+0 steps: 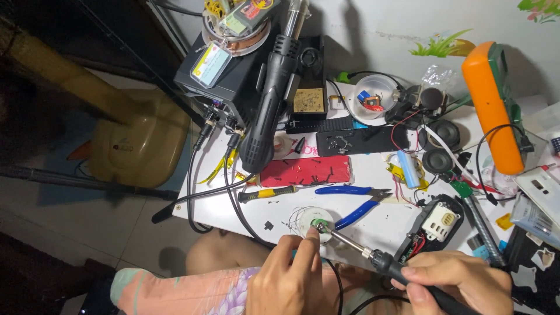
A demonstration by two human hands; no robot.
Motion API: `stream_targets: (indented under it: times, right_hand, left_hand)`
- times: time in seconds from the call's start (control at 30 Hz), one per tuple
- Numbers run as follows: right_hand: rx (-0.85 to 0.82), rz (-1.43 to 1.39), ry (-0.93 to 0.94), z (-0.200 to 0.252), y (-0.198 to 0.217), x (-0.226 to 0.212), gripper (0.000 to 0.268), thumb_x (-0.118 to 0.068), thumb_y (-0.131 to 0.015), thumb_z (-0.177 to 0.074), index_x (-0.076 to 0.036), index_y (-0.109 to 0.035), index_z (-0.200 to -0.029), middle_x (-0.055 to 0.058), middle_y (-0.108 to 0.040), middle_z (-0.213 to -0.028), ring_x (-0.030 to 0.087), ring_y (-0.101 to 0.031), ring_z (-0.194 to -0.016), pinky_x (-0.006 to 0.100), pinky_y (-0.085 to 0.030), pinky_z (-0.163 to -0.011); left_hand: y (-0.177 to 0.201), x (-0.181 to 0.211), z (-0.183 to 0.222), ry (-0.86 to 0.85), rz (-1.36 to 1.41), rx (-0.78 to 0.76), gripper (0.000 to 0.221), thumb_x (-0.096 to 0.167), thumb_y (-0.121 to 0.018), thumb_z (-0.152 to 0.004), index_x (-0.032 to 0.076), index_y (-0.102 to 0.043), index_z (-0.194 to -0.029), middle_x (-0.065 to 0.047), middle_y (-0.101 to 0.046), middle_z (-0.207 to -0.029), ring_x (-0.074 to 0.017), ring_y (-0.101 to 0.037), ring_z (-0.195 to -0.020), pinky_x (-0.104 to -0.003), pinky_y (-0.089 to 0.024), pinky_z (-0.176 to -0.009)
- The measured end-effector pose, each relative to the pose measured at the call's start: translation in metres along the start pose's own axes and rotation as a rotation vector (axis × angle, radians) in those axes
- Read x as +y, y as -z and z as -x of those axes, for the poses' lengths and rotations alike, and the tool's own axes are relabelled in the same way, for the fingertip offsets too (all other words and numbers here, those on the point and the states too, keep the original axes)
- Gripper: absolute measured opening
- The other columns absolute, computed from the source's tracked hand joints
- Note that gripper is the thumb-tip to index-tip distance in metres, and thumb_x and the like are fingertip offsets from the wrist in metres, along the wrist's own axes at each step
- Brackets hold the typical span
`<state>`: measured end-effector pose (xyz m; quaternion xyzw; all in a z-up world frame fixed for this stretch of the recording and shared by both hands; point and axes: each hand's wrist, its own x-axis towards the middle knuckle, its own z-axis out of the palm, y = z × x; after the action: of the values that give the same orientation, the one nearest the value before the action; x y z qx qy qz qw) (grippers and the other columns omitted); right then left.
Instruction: Soldering electronic components onto a small circuit board using a soldering iron and solder wire on a repair bench.
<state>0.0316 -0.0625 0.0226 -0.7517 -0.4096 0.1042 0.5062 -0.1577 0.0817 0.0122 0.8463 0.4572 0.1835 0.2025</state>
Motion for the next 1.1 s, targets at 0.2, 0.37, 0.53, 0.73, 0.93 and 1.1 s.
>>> stream_targets:
  times: [0.2, 0.37, 0.53, 0.73, 0.93, 1.1]
  right_hand:
    - [-0.068, 0.007, 0.132, -0.01, -0.001, 0.004, 0.021, -0.003, -0.081, -0.056, -0.011, -0.077, -0.075, 0.004, -0.086, -0.063, 0.008, -0.086, -0.054, 0.021, -0.072, -0.059]
    - [-0.099, 0.017, 0.175, -0.019, -0.003, -0.007, 0.018, -0.009, -0.082, -0.054, -0.014, -0.077, -0.071, -0.001, -0.081, -0.052, 0.006, -0.082, -0.046, 0.022, -0.071, -0.057]
    - [-0.04, 0.021, 0.196, -0.021, -0.006, -0.012, 0.02, -0.008, -0.079, -0.049, -0.014, -0.076, -0.068, -0.002, -0.076, -0.049, 0.006, -0.076, -0.044, 0.021, -0.067, -0.056]
    - [-0.06, 0.116, 0.19, -0.007, 0.002, 0.001, 0.016, -0.014, -0.089, -0.058, -0.015, -0.079, -0.07, -0.003, -0.084, -0.057, 0.006, -0.083, -0.053, 0.025, -0.071, -0.076]
    - [-0.16, 0.159, 0.424, 0.022, 0.0, 0.044, 0.032, -0.021, -0.094, -0.073, -0.021, -0.07, -0.095, -0.013, -0.084, -0.061, 0.002, -0.088, -0.057, 0.026, -0.078, -0.067]
    - [-0.297, 0.075, 0.461, 0.037, 0.0, 0.064, 0.022, -0.024, -0.092, -0.08, -0.022, -0.082, -0.099, -0.007, -0.092, -0.074, 0.004, -0.095, -0.065, 0.023, -0.083, -0.065]
  left_hand:
    - [0.0, -0.001, 0.0, 0.029, 0.021, -0.028, 0.04, 0.011, -0.09, -0.081, 0.026, -0.089, -0.118, 0.002, -0.072, -0.093, -0.0177, -0.076, -0.061, -0.04, -0.062, -0.048]
    - [0.002, -0.005, -0.004, 0.023, 0.043, -0.035, 0.03, 0.014, -0.091, -0.084, 0.025, -0.087, -0.111, 0.003, -0.074, -0.093, -0.0188, -0.076, -0.059, -0.043, -0.061, -0.047]
    - [0.006, -0.009, -0.007, 0.011, 0.103, -0.072, 0.028, 0.013, -0.09, -0.085, 0.024, -0.086, -0.111, 0.002, -0.076, -0.094, -0.0191, -0.079, -0.062, -0.043, -0.063, -0.051]
    - [0.006, -0.014, -0.008, -0.022, 0.138, -0.07, 0.03, 0.014, -0.088, -0.088, 0.022, -0.086, -0.116, 0.001, -0.078, -0.099, -0.0201, -0.079, -0.062, -0.042, -0.063, -0.051]
    - [0.01, -0.012, -0.011, -0.01, 0.168, -0.088, 0.021, 0.016, -0.087, -0.091, 0.021, -0.085, -0.111, 0.0, -0.078, -0.099, -0.022, -0.082, -0.065, -0.043, -0.065, -0.055]
    - [0.014, -0.01, -0.012, -0.027, 0.179, -0.085, 0.021, 0.015, -0.085, -0.092, 0.02, -0.083, -0.112, 0.0, -0.078, -0.098, -0.0233, -0.08, -0.064, -0.044, -0.063, -0.055]
